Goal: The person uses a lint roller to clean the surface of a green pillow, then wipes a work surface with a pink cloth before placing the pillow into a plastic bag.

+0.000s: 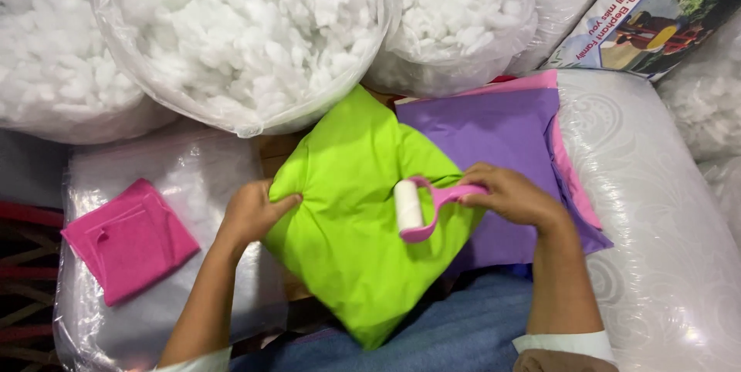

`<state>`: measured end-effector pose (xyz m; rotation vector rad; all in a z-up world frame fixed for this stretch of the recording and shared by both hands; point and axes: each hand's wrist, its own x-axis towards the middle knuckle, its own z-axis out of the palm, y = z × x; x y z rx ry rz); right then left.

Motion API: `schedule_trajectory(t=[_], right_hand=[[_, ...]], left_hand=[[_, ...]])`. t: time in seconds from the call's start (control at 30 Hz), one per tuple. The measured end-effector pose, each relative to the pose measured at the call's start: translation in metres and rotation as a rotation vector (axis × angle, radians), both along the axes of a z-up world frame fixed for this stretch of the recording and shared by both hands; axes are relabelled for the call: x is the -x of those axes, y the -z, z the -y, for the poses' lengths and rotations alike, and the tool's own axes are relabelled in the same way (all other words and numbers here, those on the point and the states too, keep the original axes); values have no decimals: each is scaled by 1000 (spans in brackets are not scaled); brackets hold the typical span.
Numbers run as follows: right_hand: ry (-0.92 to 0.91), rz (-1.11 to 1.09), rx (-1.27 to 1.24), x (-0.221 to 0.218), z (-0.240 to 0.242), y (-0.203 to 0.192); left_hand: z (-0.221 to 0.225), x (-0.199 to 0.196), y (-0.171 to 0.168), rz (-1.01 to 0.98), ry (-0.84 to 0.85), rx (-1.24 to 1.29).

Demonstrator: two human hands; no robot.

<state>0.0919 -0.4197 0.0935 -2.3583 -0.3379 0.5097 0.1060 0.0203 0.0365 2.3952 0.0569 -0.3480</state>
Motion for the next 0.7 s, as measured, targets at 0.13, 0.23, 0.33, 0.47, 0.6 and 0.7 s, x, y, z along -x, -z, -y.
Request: schedule_trajectory(t=[0.13,0.23,0.33,0.47,0.6,0.7], right_hand=[[49,203,167,5,-7,-30],[-39,430,330,2,-53,-12],[-134,849,350,-5,-98,12],[-51,1076,399,2,-110,25],[-46,722,336,1,-106,28],[-208,547,242,5,-131,60]], left_hand=[[14,99,-18,-36,-71,351],[16,150,29,5,-147,283],[12,174,70,-93,-540,397],[-13,182,114,38,-577,97],[11,153,91,335,-394,-151],[40,122,82,278,-251,-230]])
